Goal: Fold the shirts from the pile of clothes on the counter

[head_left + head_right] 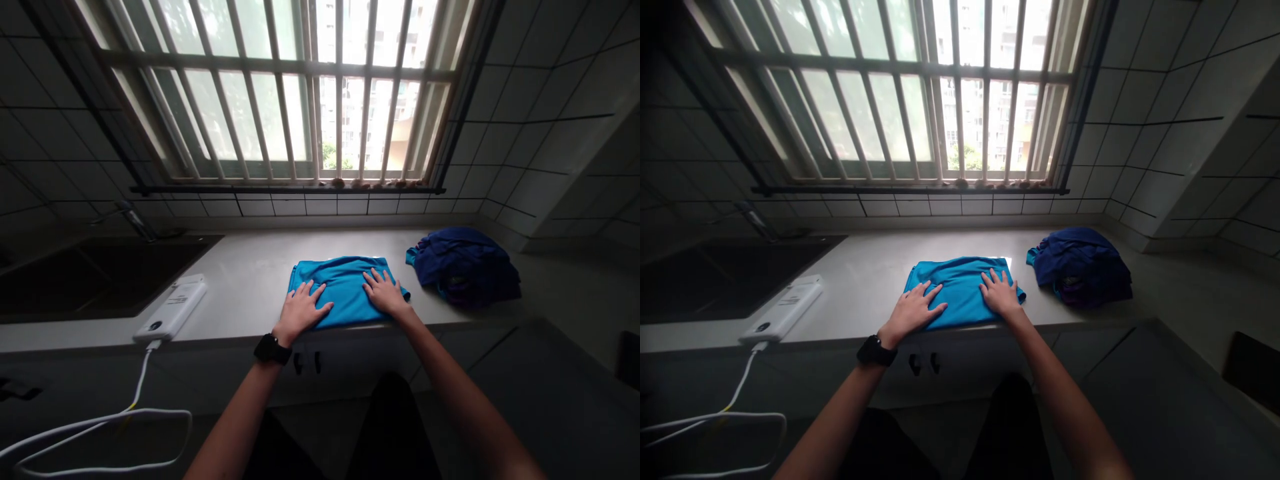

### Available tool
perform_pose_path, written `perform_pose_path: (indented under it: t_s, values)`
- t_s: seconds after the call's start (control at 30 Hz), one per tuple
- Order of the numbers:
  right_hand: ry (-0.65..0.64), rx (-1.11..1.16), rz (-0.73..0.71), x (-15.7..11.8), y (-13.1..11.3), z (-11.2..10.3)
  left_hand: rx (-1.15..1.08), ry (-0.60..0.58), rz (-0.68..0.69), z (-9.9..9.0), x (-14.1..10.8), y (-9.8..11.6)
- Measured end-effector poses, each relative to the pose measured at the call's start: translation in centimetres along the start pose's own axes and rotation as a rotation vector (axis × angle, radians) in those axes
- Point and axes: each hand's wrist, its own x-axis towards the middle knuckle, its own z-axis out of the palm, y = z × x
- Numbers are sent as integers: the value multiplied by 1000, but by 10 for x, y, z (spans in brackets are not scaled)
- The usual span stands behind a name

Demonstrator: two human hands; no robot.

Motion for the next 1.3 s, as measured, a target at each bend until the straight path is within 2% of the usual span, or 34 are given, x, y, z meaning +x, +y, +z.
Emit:
perform_pose_path:
  t_s: [0.13,0.27,0.37,0.5,0.57,0.67,0.8,0.9,1.0,1.17,1.3]
  values:
    - [-13,-59,-132,25,8,-8,32,15,-85,-7,-14,22]
    - [75,-101,-203,33,-5,-20,22,89,-148,-1,-30,50]
    - [101,36,-288,9,-25,-14,4,137,-214,13,-41,71]
    - [184,223,-497,-56,-39,11,36,237,-205,22,-52,87]
    - [200,225,-533,-85,-37,22,83,229,-165,14,-55,82]
    - [166,158,-532,-105,-27,28,91,163,-22,-6,-58,50]
    - [63,141,-562,-90,-7,19,8,155,241,-18,-65,-12]
    - [-35,138,-611,-76,3,11,11,110,325,-10,-72,-37]
    - [-10,62,-620,-83,-4,15,82,127,330,-1,-80,-40]
    - [269,-67,-665,-115,-40,53,200,270,345,7,-91,-31]
    - [436,-74,-649,-114,-56,79,191,360,380,6,-98,-28]
